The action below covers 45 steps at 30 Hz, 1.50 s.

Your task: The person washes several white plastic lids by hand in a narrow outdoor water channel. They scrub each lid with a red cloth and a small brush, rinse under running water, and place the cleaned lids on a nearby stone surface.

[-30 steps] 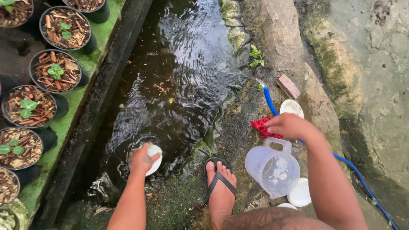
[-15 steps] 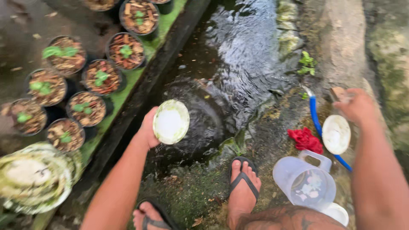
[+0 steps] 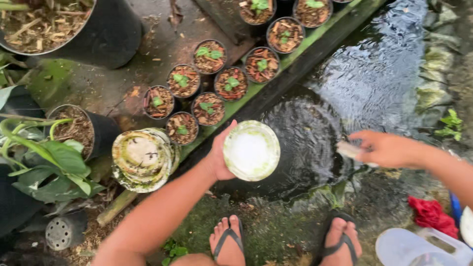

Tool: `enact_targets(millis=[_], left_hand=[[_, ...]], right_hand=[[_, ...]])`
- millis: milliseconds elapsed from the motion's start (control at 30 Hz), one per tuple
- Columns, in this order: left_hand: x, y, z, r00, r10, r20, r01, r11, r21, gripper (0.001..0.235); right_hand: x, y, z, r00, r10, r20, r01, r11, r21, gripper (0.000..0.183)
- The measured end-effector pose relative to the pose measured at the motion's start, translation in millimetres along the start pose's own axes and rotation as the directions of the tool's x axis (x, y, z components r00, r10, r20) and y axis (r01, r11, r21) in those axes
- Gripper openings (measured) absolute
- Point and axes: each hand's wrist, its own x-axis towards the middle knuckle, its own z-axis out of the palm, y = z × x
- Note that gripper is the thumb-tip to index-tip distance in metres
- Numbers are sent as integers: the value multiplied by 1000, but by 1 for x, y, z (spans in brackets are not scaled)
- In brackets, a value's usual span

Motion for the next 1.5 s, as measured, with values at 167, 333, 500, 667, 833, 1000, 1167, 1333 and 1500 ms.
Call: enact_targets(millis=[167, 333, 500, 667, 833, 1000, 1167, 1333, 1500], left_hand=[[-10, -24, -42, 986, 164, 38, -157, 977, -146, 75], [5, -36, -78, 956, 294, 4, -287, 937, -199, 60], [14, -43, -97, 939, 312, -147, -325, 943, -72, 55], [37, -46, -98, 886, 294, -358, -274, 956, 106, 55], [41, -52, -82, 914, 369, -167, -350, 928, 131, 57], [35, -59, -63, 852, 509, -120, -465, 842, 272, 55], [25, -45, -43, 811, 554, -187, -423, 776, 468, 49], [23, -49, -35, 768, 640, -23, -535, 662, 525, 52], [25, -23, -33, 816, 561, -136, -462, 776, 430, 50]], right_hand=[[119, -61, 130, 999, 36, 30, -45, 891, 451, 67], [180, -79, 225, 911, 330, -247, -25, 643, 765, 48], [169, -111, 211, 961, 274, 29, 76, -367, 927, 53], [84, -166, 159, 862, -1, -507, 503, 135, 854, 54], [-6, -248, 155, 369, -348, -862, 813, 570, 118, 51], [-11, -273, 148, 411, -159, -898, 741, 632, 228, 49], [-32, -279, 142, 233, -331, -914, 884, 464, 58, 43], [-25, -282, 139, 454, -117, -883, 737, 607, 299, 49], [-44, -298, 149, 175, -363, -915, 873, 487, -26, 45]])
